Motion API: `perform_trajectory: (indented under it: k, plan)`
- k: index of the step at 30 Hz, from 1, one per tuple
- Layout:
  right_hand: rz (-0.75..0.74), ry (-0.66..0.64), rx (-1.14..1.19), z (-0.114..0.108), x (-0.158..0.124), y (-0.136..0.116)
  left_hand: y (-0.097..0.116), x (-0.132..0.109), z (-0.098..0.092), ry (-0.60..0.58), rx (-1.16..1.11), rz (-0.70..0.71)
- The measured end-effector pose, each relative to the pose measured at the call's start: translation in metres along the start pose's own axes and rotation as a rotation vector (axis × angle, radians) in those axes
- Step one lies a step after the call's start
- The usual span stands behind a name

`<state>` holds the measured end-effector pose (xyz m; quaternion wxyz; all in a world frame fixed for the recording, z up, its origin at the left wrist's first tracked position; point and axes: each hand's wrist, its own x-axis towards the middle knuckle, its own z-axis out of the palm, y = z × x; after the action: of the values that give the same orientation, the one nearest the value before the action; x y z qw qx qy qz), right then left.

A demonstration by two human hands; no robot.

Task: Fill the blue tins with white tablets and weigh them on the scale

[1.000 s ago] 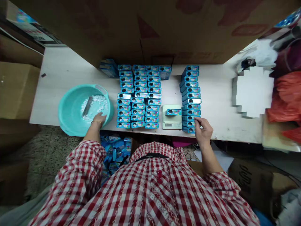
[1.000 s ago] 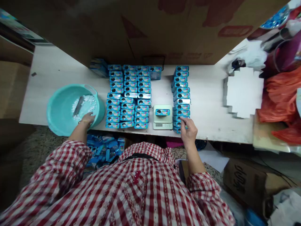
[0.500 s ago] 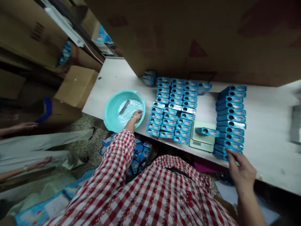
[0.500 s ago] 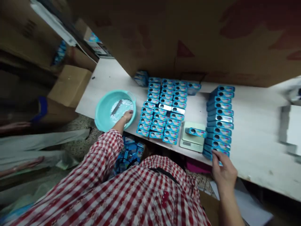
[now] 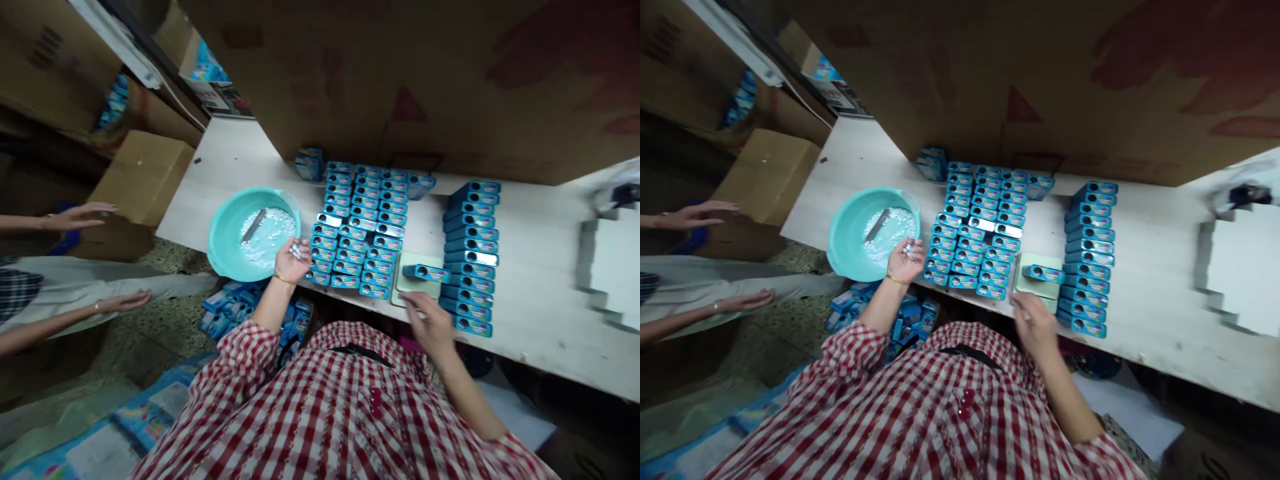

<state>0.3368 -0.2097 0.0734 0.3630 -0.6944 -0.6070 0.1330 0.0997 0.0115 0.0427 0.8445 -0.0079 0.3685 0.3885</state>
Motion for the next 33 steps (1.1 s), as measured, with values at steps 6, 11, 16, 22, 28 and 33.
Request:
perform_trajectory:
  k: [6,11,16,22,28,33]
  plan:
    - [-0.317,-0.307,-0.284,0.043,0.024,-0.048,-0.126,-0.045,0.024,-0.059,-0.049,-0.358]
    - [-0.407,-0.283,-0.392,0.052,0.005,-0.006,-0.164,-0.04,0.018,-0.095,-0.035,-0.424]
    - [-0.339,-0.304,-0.165,0.043,-0.01,0.026,-0.183,-0.044,0.014,-0.06,-0.037,-0.432]
    - [-0.211,-0.363,0.027,0.014,-0.019,0.024,-0.202,-0.047,0.019,-0.015,0.029,-0.455]
    - [0.141,-0.098,0.044,-0.028,-0.003,0.066,-0.211,-0.043,0.026,0.021,0.071,-0.482]
    - [0.171,-0.08,-0.096,-0.025,0.024,0.095,-0.209,-0.046,0.028,0.05,0.087,-0.456]
